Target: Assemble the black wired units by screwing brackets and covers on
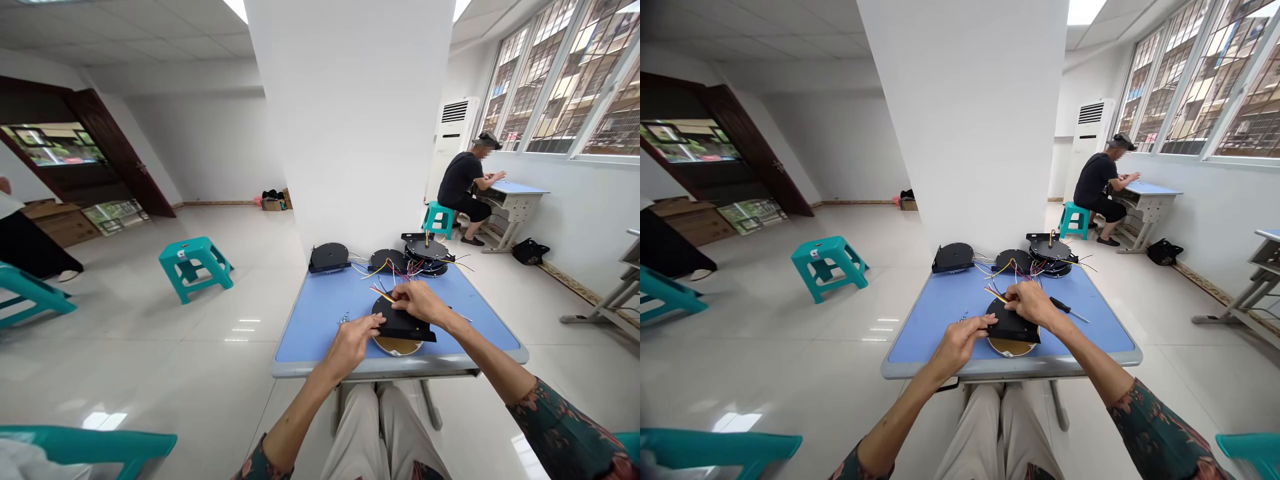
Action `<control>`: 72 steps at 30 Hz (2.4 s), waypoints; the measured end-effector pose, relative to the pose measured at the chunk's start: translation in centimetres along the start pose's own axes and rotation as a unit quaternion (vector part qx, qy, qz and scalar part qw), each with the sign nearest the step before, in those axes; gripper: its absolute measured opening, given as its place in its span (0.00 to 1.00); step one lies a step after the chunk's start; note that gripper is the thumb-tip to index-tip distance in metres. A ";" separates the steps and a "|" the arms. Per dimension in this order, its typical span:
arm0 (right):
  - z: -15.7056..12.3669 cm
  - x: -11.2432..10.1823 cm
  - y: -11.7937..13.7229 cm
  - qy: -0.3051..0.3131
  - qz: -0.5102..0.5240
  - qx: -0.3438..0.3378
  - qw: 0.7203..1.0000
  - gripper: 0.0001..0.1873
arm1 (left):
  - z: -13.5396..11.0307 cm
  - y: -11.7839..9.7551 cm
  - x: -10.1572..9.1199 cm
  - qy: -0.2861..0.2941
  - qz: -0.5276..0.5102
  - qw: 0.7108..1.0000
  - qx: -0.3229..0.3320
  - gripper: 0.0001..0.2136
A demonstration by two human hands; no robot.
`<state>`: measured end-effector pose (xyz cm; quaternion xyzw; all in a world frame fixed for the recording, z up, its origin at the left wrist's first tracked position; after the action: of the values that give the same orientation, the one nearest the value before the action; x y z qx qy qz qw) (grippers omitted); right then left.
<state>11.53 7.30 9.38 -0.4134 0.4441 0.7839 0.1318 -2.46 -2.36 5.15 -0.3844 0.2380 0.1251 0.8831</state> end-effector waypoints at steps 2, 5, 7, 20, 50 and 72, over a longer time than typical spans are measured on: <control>0.3 -0.3 -1.1 -0.026 0.098 0.048 0.994 0.10 | 0.8 0.6 -0.4 0.019 -0.029 0.999 -0.036 0.13; 0.7 0.1 -3.3 -0.059 0.212 0.117 0.968 0.13 | 2.1 1.6 -0.8 0.049 -0.067 0.993 -0.089 0.09; 0.9 0.5 -4.6 -0.070 0.242 0.141 0.957 0.14 | 2.8 2.3 -0.8 0.072 -0.086 0.986 -0.119 0.08; 0.2 1.1 -8.1 -0.137 0.397 0.201 0.885 0.21 | 1.8 4.8 0.9 0.108 -0.019 0.994 -0.025 0.16; 0.3 2.3 -6.0 -0.152 0.439 0.107 0.879 0.24 | 2.2 2.1 6.3 0.157 0.302 0.938 0.066 0.35; 0.9 3.0 -4.7 -0.148 0.456 0.049 0.876 0.23 | 3.0 3.0 7.5 0.208 0.274 0.939 0.014 0.44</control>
<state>11.91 10.27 4.59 -0.0374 0.5967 0.7862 -0.1565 3.68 2.17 1.15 -0.3090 0.5146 0.2761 0.7507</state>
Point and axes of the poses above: each hand's wrist, its own z-axis towards the middle knuckle, its own x-axis out of the palm, y = z × x, the point moved 8 cm from there along z, towards the middle knuckle, and after that the axes turned 2 degrees about -x, right-handed, at the moved point
